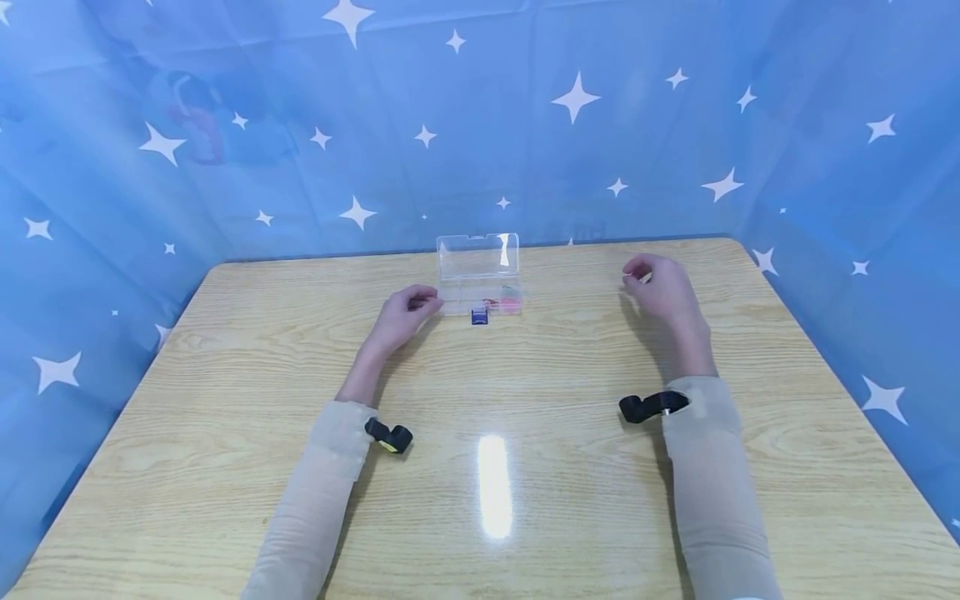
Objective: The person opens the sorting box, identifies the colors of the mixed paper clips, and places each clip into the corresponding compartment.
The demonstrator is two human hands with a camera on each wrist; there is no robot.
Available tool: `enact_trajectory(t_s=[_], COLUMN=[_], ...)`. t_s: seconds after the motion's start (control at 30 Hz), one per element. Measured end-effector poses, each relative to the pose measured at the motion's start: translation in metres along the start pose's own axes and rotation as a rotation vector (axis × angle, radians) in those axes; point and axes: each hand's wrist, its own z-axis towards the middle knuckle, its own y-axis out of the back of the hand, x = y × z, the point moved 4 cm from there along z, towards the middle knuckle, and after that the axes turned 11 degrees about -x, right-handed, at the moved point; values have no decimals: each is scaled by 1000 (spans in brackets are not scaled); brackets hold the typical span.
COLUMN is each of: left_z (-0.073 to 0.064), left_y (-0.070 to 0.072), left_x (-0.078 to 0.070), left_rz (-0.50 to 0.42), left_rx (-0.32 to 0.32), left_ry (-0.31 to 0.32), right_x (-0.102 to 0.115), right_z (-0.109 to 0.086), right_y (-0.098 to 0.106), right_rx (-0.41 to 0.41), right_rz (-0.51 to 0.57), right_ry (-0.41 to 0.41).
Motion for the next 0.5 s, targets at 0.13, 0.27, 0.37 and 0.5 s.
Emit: enact_trajectory(t_s=[0.13,0.27,0.37,0.5], left_z=[0,0,0,0], left_y=[0,0,-1,0], left_x=[0,0,0,-1], left_rz=[4,-1,-6,-1], left_rx=[-2,-3,-5,-8], left_ry=[-2,7,14,15], right_x=[-8,-14,-17,-21], right_z=[-2,-3,-3,-3], right_y=[4,6,6,5], right_rx=[-1,3,16,36], right_rz=[-17,-40,-53,-73], right_ry=[-14,-17,-19,-30])
